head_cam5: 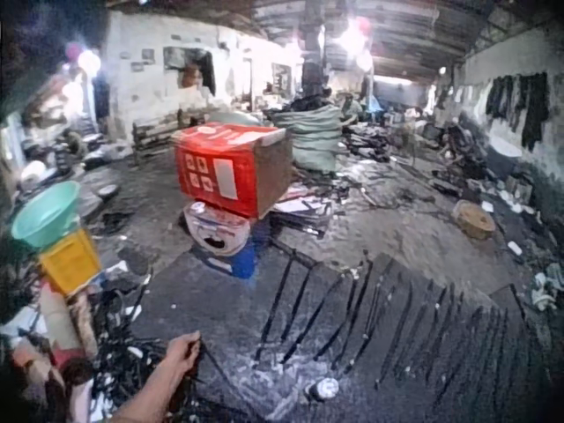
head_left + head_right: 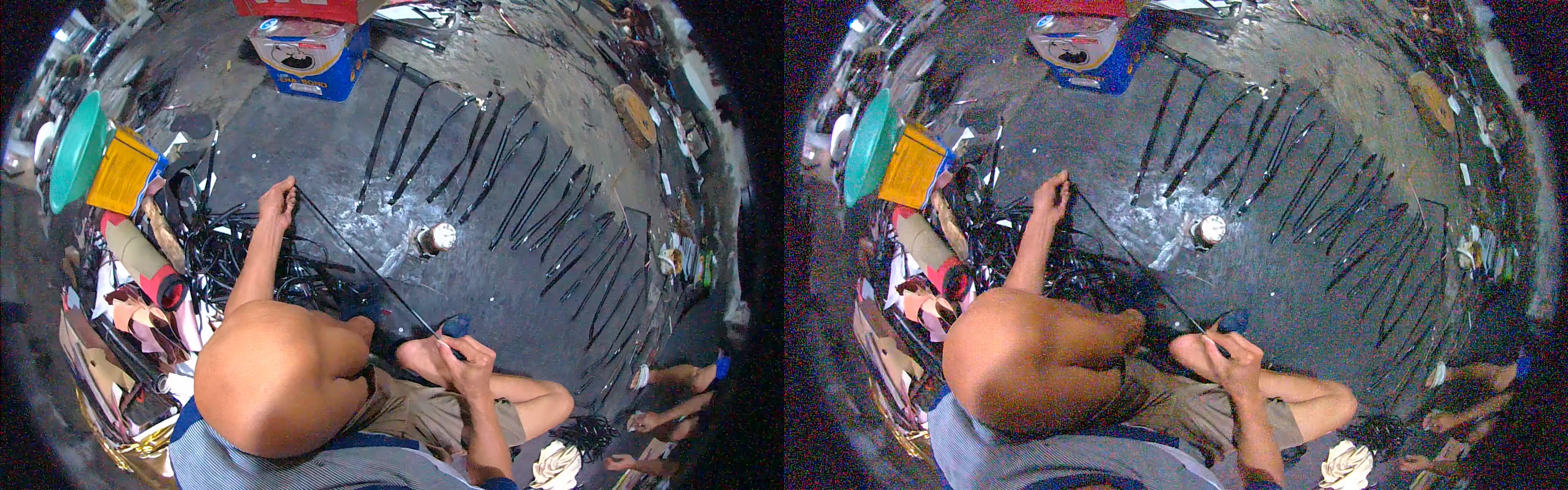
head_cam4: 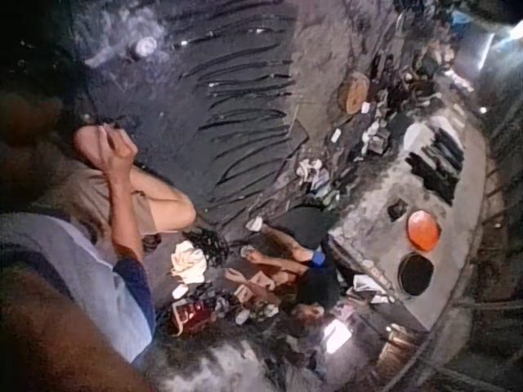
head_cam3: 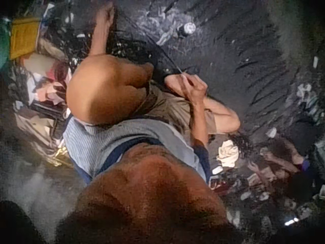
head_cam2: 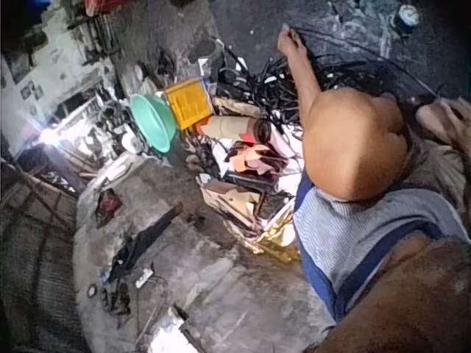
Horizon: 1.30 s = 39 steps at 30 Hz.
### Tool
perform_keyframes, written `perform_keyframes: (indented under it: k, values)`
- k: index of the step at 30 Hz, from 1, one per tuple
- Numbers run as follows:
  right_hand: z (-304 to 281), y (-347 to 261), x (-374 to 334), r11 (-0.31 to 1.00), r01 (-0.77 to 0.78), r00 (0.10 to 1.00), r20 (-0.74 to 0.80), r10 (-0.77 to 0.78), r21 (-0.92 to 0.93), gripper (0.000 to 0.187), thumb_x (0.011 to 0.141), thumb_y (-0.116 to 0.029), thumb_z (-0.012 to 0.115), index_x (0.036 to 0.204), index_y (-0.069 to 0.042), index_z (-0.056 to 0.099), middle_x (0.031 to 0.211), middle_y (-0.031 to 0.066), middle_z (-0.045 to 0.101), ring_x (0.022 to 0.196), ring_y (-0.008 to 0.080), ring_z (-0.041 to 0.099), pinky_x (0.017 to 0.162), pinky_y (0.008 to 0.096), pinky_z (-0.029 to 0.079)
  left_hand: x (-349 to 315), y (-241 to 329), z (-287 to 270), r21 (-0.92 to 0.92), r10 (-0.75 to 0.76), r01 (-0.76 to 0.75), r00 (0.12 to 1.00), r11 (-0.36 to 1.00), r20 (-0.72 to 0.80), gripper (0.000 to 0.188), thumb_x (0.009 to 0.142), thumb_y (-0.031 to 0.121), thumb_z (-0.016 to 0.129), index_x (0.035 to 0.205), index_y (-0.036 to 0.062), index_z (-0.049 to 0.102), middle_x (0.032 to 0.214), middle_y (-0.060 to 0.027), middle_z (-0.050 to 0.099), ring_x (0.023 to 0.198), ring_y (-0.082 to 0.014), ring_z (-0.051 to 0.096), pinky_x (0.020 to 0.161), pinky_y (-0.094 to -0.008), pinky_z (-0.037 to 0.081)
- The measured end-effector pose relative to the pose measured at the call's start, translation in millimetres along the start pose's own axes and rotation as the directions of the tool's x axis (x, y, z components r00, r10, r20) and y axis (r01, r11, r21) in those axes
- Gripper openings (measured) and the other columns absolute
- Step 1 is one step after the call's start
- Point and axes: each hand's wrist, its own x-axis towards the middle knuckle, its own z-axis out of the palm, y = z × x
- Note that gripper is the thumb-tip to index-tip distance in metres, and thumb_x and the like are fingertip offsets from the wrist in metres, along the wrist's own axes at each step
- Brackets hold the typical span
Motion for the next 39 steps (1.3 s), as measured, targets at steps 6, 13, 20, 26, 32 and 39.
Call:
perform_keyframes:
  k: [6,13,20,26,32,39]
  values:
    - [-11,18,-11,0.980,-0.200,0.979,0.026,0.201,-0.016,0.010,0.081,-0.012,0.080,0.088,-0.005,0.078,0.070,0.0107,0.068,0.059,0.0229,0.064,0.059,0.0340,0.051,34,-24,-7,0.309,0.148,-0.121,0.987,0.943,-0.066,0.019,0.082,0.011,0.079,0.095,0.0026,0.069,0.073,-0.0030,0.064,0.059,-0.0164,0.060,0.055,-0.0302,0.049]
    - [10,58,-2,0.883,-0.414,0.896,0.075,0.438,-0.222,0.032,0.080,-0.030,0.083,0.077,-0.001,0.070,0.076,0.0191,0.070,0.066,0.0365,0.066,0.062,0.0442,0.052,-47,-63,48,0.732,0.780,-0.668,0.527,0.134,0.339,0.065,0.069,0.020,0.086,0.125,0.0008,0.058,0.119,-0.0171,0.057,0.112,-0.0334,0.057,0.094,-0.0422,0.048]
    - [15,37,21,0.704,-0.483,0.857,-0.118,0.501,-0.520,0.045,0.083,-0.035,0.081,0.113,-0.004,0.066,0.083,0.0178,0.072,0.069,0.0398,0.066,0.068,0.0473,0.054,-56,-98,60,0.602,0.446,-0.793,0.508,-0.091,0.737,0.026,0.079,0.016,0.077,0.100,0.0071,0.066,0.105,-0.0112,0.061,0.103,-0.0340,0.061,0.086,-0.0455,0.051]
    - [57,4,82,0.987,-0.022,0.996,-0.087,0.008,-0.157,0.031,0.083,-0.011,0.077,0.111,-0.004,0.068,0.101,0.0136,0.067,0.096,0.0309,0.065,0.085,0.0395,0.052,-88,-54,68,0.528,0.521,-0.806,0.340,-0.268,0.783,0.008,0.087,0.015,0.068,0.091,0.0082,0.070,0.091,-0.0082,0.065,0.089,-0.0300,0.066,0.074,-0.0429,0.055]
    - [103,-59,169,0.909,0.412,0.911,-0.006,-0.413,0.067,0.052,0.080,-0.008,0.076,0.129,-0.004,0.061,0.127,0.0171,0.064,0.124,0.0361,0.057,0.105,0.0444,0.045,-191,19,52,0.536,0.457,-0.838,0.440,-0.100,0.773,0.007,0.083,0.010,0.072,0.088,0.0064,0.074,0.083,-0.0089,0.069,0.074,-0.0242,0.069,0.067,-0.0365,0.055]
    - [126,-85,182,0.813,0.511,0.838,0.051,-0.544,0.280,0.042,0.083,-0.018,0.078,0.121,-0.004,0.066,0.100,0.0138,0.071,0.091,0.0310,0.068,0.082,0.0395,0.054,-240,48,32,0.436,0.320,-0.537,0.818,0.722,0.478,0.007,0.086,-0.005,0.073,0.092,-0.0028,0.073,0.085,-0.0036,0.072,0.075,-0.0068,0.065,0.066,-0.0203,0.052]
